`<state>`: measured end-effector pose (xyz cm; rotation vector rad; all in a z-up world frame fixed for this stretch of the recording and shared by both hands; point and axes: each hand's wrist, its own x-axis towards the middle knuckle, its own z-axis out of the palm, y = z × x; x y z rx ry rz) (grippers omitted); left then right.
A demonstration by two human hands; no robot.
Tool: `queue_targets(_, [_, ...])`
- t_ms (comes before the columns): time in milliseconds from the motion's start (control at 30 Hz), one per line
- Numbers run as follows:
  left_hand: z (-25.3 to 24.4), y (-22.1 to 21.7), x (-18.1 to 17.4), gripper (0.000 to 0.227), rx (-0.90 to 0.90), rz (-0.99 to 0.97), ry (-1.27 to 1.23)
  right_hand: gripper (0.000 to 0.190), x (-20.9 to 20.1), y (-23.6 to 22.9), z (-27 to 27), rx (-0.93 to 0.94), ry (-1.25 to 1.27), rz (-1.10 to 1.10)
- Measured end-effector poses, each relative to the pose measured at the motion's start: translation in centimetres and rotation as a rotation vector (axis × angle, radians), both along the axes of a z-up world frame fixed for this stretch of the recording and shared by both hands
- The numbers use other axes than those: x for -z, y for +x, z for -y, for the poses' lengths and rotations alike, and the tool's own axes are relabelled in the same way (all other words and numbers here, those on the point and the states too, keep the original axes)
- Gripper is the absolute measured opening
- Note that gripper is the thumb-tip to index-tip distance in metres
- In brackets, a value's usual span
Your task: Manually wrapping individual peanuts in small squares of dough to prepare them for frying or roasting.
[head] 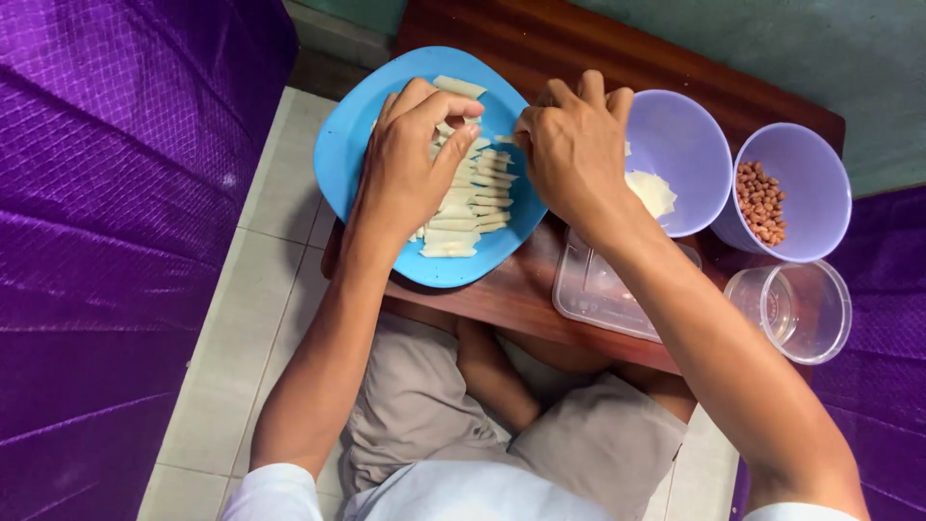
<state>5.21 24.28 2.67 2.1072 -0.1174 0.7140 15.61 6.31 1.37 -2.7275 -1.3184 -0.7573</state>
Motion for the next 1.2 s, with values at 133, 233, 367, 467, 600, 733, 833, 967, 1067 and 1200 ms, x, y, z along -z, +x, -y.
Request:
queue_targets(133, [-0.2, 1.9, 2.6, 0.009, -0.095, -0.059, 0.179, 0.006, 0.3, 0.3, -0.3, -0.012, 0.038, -0.083])
queue_targets(233, [-0.2, 2.7, 3.9, 0.009, -0.099, -0.058, 0.227, 0.006, 0.8, 0.8, -0.5, 0.006, -0.008, -0.081])
queue_targets(367, [0.3, 3.5, 5.2, 0.011, -0.114, -0.049, 0.270, 0.005, 1.5, 1.4, -0.7, -0.005, -0.015, -0.098])
queue_targets(467, [0.8, 3.7, 5.5, 0.011, -0.127, -0.050, 0.282, 0.011, 2.1, 1.7, -0.6, -0.021, -0.023, -0.129])
queue_targets(600, [1.1, 3.9, 6.0, 0.010, -0.129, -0.068, 0.298, 0.007, 2.8, 1.9, -0.8, -0.024, -0.037, -0.164])
queue_targets(733, [1.1, 3.9, 5.9, 0.010, -0.126, -0.061, 0.282, 0.015, 3.0, 2.2, -0.7, -0.038, -0.052, -0.170])
queue_targets(833, [0.8, 3.7, 5.5, 0.010, -0.115, -0.052, 0.267, 0.015, 2.2, 2.1, -0.7, -0.055, -0.038, -0.170])
queue_targets(967, [0.1, 3.1, 4.6, 0.010, -0.099, -0.040, 0.269, 0.016, 0.1, 1.4, -0.3, -0.035, -0.048, -0.172])
queue_targets(1067, [-0.5, 2.3, 3.1, 0.010, -0.084, -0.025, 0.254, 0.020, -3.2, 0.2, 1.8, -0.056, -0.004, -0.165])
queue_targets(1200, [-0.4, 1.2, 0.8, 0.011, -0.026, -0.016, 0.199, 0.032, -7.9, -1.4, 6.5, -0.086, 0.167, -0.324])
